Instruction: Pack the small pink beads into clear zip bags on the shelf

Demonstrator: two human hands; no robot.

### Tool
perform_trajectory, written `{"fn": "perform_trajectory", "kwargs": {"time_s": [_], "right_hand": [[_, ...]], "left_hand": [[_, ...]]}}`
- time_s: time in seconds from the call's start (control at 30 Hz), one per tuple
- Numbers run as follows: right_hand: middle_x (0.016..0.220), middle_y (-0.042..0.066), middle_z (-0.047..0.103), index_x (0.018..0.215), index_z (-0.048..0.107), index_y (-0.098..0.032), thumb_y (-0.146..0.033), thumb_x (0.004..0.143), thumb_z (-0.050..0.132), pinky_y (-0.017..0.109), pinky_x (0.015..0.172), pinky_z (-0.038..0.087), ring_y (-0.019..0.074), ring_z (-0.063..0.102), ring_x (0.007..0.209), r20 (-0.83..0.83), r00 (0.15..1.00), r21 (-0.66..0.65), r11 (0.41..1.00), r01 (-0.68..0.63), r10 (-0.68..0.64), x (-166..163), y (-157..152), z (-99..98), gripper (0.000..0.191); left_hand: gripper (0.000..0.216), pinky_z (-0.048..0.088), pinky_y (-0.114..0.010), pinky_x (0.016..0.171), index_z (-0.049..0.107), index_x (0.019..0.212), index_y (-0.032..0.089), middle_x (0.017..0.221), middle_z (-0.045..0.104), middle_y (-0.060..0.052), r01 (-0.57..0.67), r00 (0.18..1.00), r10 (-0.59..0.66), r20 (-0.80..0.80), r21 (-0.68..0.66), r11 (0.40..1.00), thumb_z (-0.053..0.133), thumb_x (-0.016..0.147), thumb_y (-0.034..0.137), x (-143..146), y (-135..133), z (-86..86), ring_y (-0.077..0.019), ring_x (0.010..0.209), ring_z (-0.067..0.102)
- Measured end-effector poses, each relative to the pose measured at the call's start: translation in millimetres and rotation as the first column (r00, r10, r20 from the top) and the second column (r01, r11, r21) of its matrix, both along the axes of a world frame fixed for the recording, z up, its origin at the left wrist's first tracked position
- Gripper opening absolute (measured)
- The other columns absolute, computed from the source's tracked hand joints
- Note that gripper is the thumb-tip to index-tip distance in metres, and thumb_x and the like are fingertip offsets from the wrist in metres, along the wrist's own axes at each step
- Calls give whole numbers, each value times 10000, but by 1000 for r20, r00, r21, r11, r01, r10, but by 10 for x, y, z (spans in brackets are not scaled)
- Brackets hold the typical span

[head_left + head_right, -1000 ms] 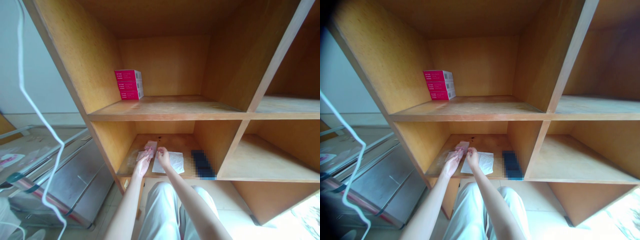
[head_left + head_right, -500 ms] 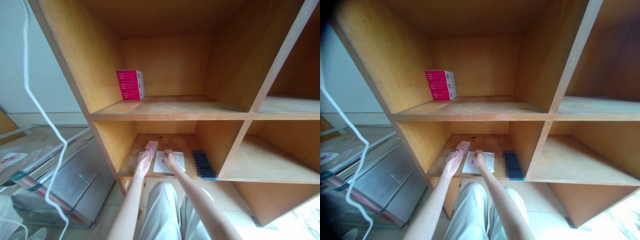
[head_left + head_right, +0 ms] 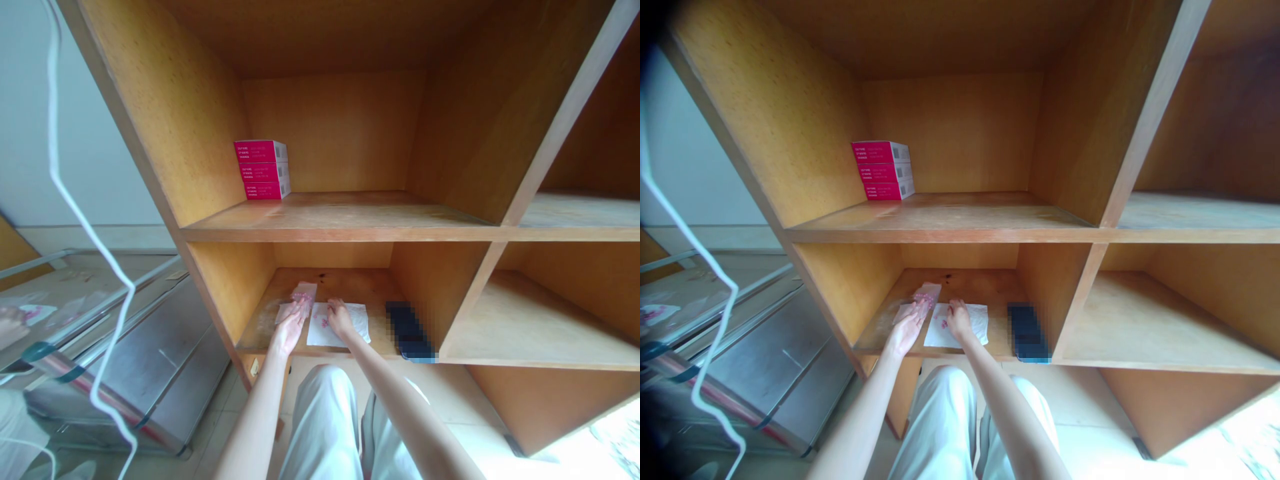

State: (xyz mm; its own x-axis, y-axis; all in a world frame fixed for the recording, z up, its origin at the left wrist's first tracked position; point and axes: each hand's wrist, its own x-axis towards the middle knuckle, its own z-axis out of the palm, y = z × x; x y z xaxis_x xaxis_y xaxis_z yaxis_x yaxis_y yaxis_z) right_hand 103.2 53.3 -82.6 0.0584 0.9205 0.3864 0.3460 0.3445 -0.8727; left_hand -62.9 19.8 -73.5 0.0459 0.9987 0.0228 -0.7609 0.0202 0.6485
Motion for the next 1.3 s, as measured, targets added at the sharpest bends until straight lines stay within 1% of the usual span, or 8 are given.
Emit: {"fn": "perform_trajectory", "kwargs": {"time_s": [0.17,0.33,0.47,0.73,0.87,1.07,1.17,1.3], "right_hand": [[938,78,599,832,640,-188,-99,684,451,326,864,376,212,517,931,38,999,33,999,-30,29,-8,-44,84,256],[769,55,623,642,653,-204,-110,650,516,310,790,395,205,532,799,95,985,65,986,-153,146,-91,-76,135,166],[669,35,634,562,651,-222,-93,613,549,304,777,386,197,532,736,61,978,48,978,-202,199,-176,-66,115,172],[638,37,625,506,625,-203,-60,596,535,288,729,378,180,533,675,115,984,60,988,-144,137,-181,-20,117,191],[591,38,602,463,597,-186,-49,621,498,262,689,389,167,531,657,297,954,70,995,-76,52,-81,4,209,232],[697,68,640,602,662,-150,-30,610,497,226,685,394,162,552,709,540,840,-89,996,-9,56,0,-11,231,205],[701,76,644,590,660,-151,-31,607,489,233,687,399,171,562,716,552,831,-122,993,5,64,0,-30,207,210],[795,93,651,676,674,-147,-60,631,494,263,732,409,196,574,792,483,874,-93,996,-3,48,23,-61,272,205]], "left_hand": [[262,328,-321,1018,644,865,195,1154,596,-42,5,1000,-5,5,-14,1000,541,692,29,-6,11,-14,-170,1159,471],[264,328,-322,1018,643,860,198,1108,622,-33,2,1000,-2,11,-19,1000,540,690,25,-3,9,-9,-167,1142,487],[269,322,-314,1019,639,864,196,1088,631,-32,-2,1000,3,12,-21,1000,541,684,22,9,-14,20,-163,1143,486],[268,330,-321,1010,639,868,193,1077,635,-39,6,1000,-6,15,-19,1000,541,685,25,4,-14,23,-166,1117,509],[268,334,-306,1003,642,866,187,1064,642,-42,17,999,-16,36,-28,999,538,689,14,1,8,-1,-162,1112,514],[287,351,-291,987,642,873,174,1082,635,-50,28,998,-27,54,-19,999,531,686,-13,6,8,-3,-165,1131,497],[279,358,-294,982,642,866,172,1082,635,-51,23,999,-22,46,-27,999,530,687,-11,7,1,2,-167,1119,508],[279,360,-291,978,633,882,175,1083,633,-50,20,999,-20,26,-9,1000,548,680,3,5,-1,2,-166,1111,515]]}}
